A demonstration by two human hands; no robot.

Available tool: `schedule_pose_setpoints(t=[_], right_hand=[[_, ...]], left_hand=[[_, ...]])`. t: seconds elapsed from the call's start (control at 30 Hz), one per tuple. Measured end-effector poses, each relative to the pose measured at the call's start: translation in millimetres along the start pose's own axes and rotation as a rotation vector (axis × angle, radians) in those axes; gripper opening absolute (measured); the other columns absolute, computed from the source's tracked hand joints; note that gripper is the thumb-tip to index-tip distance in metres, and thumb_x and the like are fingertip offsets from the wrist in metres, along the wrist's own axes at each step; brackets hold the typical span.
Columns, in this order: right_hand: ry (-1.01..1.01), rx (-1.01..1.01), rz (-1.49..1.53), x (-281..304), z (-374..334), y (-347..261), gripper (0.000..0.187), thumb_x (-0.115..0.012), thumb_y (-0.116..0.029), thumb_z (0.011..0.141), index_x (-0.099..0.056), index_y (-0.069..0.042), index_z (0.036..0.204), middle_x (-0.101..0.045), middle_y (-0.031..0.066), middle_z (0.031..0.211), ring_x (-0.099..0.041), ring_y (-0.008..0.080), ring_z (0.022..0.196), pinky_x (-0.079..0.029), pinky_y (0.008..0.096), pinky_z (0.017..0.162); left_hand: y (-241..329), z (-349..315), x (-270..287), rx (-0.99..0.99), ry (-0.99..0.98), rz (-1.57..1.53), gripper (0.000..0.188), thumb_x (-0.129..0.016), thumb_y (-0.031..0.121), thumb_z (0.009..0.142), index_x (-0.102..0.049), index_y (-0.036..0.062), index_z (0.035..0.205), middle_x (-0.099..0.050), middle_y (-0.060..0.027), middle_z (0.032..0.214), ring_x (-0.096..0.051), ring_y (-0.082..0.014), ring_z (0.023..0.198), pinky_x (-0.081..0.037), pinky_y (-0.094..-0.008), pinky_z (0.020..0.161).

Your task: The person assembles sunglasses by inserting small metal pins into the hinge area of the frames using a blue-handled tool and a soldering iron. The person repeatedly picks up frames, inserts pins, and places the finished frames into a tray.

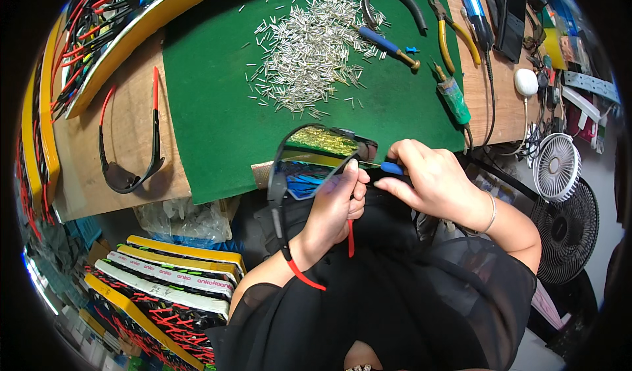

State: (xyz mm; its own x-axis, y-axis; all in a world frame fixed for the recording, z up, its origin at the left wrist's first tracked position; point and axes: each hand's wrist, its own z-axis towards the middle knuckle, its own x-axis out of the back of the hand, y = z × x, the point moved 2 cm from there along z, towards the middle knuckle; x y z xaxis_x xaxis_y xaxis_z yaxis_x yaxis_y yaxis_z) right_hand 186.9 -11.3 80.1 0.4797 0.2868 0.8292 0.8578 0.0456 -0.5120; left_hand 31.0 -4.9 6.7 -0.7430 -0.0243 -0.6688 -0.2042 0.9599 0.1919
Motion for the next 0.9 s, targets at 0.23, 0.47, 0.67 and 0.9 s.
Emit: schedule_pose_setpoints(t=[0.23, 0.47, 0.67, 0.9], right_hand=[[-0.01, 0.02, -0.001, 1.2, -0.3, -1.5, 0.024, -0.06, -0.022, 0.079, -0.047, -0.002, 0.078, -0.051, 0.0122, 0.061, -0.055, 0.0292, 0.053, -0.046, 0.035, 0.048], [-0.073, 0.042, -0.073, -1.6, -1.5, 1.7, 0.024, -0.06, -0.02, 0.078, -0.046, -0.002, 0.084, -0.051, 0.0125, 0.066, -0.055, 0.0305, 0.055, -0.046, 0.036, 0.048], [-0.054, 0.03, -0.003, 3.5, 0.4, 0.4, 0.021, -0.06, -0.018, 0.078, -0.047, -0.002, 0.081, -0.052, 0.0125, 0.066, -0.055, 0.0292, 0.056, -0.046, 0.0354, 0.048], [-0.044, -0.025, 0.066, 6.7, -3.8, -1.1, 0.023, -0.06, -0.018, 0.077, -0.046, -0.002, 0.085, -0.054, 0.0136, 0.069, -0.057, 0.0308, 0.061, -0.046, 0.0359, 0.053]], left_hand=[[-0.9, 1.2, 2.7, 0.006, -0.009, 0.004, 0.031, -0.038, 0.034, 0.094, -0.046, 0.0058, 0.083, -0.038, 0.0028, 0.06, -0.027, -0.0034, 0.042, -0.021, -0.0172, 0.039], [-0.5, 0.2, 2.6, -0.005, -0.011, 0.002, 0.031, -0.038, 0.034, 0.094, -0.046, 0.0054, 0.083, -0.038, 0.0025, 0.06, -0.027, -0.0034, 0.042, -0.021, -0.0172, 0.038], [-0.3, 0.6, 2.1, -0.001, -0.008, -0.002, 0.031, -0.039, 0.034, 0.094, -0.047, 0.0058, 0.083, -0.038, 0.0024, 0.06, -0.028, -0.0037, 0.043, -0.022, -0.0173, 0.039], [-1.6, 0.1, 1.5, -0.016, 0.012, 0.021, 0.03, -0.04, 0.033, 0.093, -0.048, 0.006, 0.083, -0.04, 0.0021, 0.061, -0.029, -0.004, 0.043, -0.024, -0.0172, 0.039]])
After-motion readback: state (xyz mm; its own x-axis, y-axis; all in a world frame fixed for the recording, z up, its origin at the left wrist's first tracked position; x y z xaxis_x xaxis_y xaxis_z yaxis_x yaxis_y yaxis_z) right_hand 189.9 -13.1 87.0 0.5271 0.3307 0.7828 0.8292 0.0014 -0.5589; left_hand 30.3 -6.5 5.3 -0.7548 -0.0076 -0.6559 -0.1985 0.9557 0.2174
